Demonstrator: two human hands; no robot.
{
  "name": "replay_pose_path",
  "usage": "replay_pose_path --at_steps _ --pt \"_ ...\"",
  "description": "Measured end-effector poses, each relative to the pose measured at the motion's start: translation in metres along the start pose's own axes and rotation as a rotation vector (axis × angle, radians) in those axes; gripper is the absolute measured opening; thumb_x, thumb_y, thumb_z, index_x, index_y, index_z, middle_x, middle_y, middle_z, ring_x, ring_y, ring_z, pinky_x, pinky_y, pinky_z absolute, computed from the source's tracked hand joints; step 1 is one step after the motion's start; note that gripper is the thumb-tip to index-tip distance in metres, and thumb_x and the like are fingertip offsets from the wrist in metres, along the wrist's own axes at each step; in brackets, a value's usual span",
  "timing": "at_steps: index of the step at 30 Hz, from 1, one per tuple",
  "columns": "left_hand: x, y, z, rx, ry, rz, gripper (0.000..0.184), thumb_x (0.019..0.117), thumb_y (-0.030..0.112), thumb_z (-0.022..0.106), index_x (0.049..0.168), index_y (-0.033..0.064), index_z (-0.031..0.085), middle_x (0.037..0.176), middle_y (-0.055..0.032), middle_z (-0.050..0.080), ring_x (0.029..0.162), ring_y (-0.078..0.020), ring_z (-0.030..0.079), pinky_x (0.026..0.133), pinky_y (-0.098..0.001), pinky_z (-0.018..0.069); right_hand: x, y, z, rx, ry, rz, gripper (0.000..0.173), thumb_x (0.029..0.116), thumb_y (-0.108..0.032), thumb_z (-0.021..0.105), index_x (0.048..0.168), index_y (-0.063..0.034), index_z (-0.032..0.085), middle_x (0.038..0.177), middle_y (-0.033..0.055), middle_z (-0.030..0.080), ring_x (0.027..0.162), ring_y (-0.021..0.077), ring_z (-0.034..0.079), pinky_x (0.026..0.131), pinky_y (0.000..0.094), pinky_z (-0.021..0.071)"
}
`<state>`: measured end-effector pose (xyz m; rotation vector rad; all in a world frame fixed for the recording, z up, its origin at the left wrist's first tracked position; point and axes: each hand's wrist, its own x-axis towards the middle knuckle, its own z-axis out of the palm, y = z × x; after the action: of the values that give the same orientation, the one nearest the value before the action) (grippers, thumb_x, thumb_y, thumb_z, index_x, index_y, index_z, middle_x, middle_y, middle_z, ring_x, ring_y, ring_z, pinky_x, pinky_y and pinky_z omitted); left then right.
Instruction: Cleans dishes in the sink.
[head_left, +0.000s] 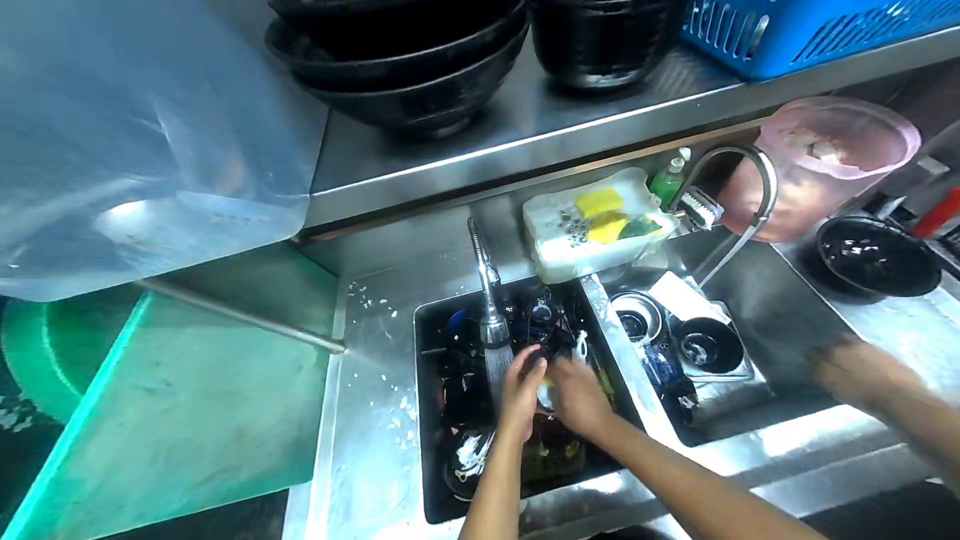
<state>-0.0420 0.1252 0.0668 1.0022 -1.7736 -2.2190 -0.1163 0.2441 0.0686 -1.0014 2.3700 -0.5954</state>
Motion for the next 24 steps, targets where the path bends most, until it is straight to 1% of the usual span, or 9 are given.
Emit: replay_pose_path --at_steps 2,6,9,12,15,17,20,22,24 --pt "0.005 -0.01 0.001 0.029 0.043 0.103 0.04 0.1021 0.029 0.059 0.137 0.011 0.063 0.14 -0.0101 0.061 0.128 -0.0215 0.057 0.106 -0.0456 0.0492 -0.005 -0.013 -0.001 0.362 -0.133 0.102 0.033 0.1008 -0.021 0.054 0.126 -0.0053 0.069 0.129 0.0146 0.065 0.124 0.0286 0.059 0.109 0.049 0.0461" --pt "-0.003 -0.009 0.004 -0.108 0.021 0.125 0.045 0.1039 0.031 0.053 0.146 0.0128 0.055 0.131 -0.0134 0.064 0.112 -0.0228 0.064 0.094 -0.0432 0.0563 -0.012 -0.019 -0.018 1.056 -0.139 0.17 0.025 0.0998 -0.017 0.06 0.121 -0.0047 0.065 0.106 0.0075 0.07 0.095 0.0154 0.068 0.087 0.0372 0.0578" --pt "-0.003 0.006 0.006 -0.334 0.039 0.035 0.048 0.1026 0.026 0.058 0.15 0.0195 0.051 0.139 -0.0152 0.06 0.12 -0.0298 0.062 0.096 -0.052 0.0554 -0.028 -0.007 -0.031 0.729 -0.037 0.029 0.031 0.1018 -0.031 0.06 0.119 -0.0072 0.068 0.116 0.0076 0.067 0.104 0.0155 0.066 0.094 0.0368 0.0553" --pt "0.002 0.011 0.016 -0.551 0.284 -0.202 0.049 0.1062 0.021 0.056 0.152 0.0132 0.04 0.139 -0.0179 0.058 0.121 -0.0325 0.062 0.095 -0.056 0.0549 -0.056 0.01 -0.013 0.379 0.369 -0.127 0.03 0.1022 -0.031 0.058 0.113 -0.0057 0.072 0.122 0.0158 0.065 0.121 0.0268 0.06 0.106 0.044 0.0499" --pt "-0.016 0.013 0.044 -0.673 0.257 -0.393 0.032 0.1079 0.026 0.051 0.128 0.0014 0.056 0.103 -0.0165 0.068 0.088 -0.0252 0.068 0.076 -0.0442 0.0591 -0.063 -0.001 0.011 0.243 0.659 -0.253 0.024 0.0982 -0.026 0.063 0.103 -0.0047 0.071 0.126 0.0208 0.062 0.125 0.0351 0.056 0.107 0.0487 0.0481" --pt "-0.041 0.032 0.064 -0.79 0.117 -0.454 0.036 0.1127 0.027 0.032 0.115 0.0023 0.057 0.088 -0.0096 0.064 0.078 -0.0173 0.063 0.072 -0.0342 0.0552 -0.049 -0.012 0.003 0.096 0.783 -0.312 0.024 0.099 -0.026 0.058 0.103 -0.0063 0.07 0.127 0.0183 0.066 0.122 0.0366 0.06 0.104 0.0552 0.0478" --pt "-0.045 0.023 0.065 -0.905 -0.098 -0.501 0.033 0.1122 0.023 0.029 0.119 0.0044 0.055 0.096 -0.0097 0.065 0.084 -0.018 0.065 0.075 -0.0357 0.0569 -0.033 -0.03 -0.05 0.213 0.544 -0.055 0.039 0.1027 -0.032 0.047 0.126 -0.0082 0.068 0.129 0.006 0.068 0.122 0.0223 0.063 0.106 0.051 0.0483" --pt "-0.039 0.026 0.057 -0.771 -0.102 -0.546 0.028 0.1115 0.023 0.034 0.114 0.005 0.056 0.089 -0.0106 0.064 0.071 -0.0175 0.063 0.057 -0.0305 0.0539 -0.018 -0.032 -0.085 0.522 0.28 0.169 0.031 0.1058 -0.033 0.05 0.126 -0.0129 0.063 0.102 0.0098 0.069 0.09 0.0232 0.067 0.081 0.0503 0.0556" --pt "-0.03 0.014 0.046 -0.627 -0.183 -0.517 0.034 0.1123 0.027 0.033 0.116 0.0045 0.058 0.088 -0.0136 0.068 0.069 -0.0203 0.066 0.051 -0.0295 0.0523 -0.005 -0.019 -0.084 0.854 0.127 0.27 0.028 0.1059 -0.031 0.051 0.121 -0.0113 0.064 0.095 0.0106 0.066 0.082 0.0214 0.063 0.073 0.0448 0.0539"
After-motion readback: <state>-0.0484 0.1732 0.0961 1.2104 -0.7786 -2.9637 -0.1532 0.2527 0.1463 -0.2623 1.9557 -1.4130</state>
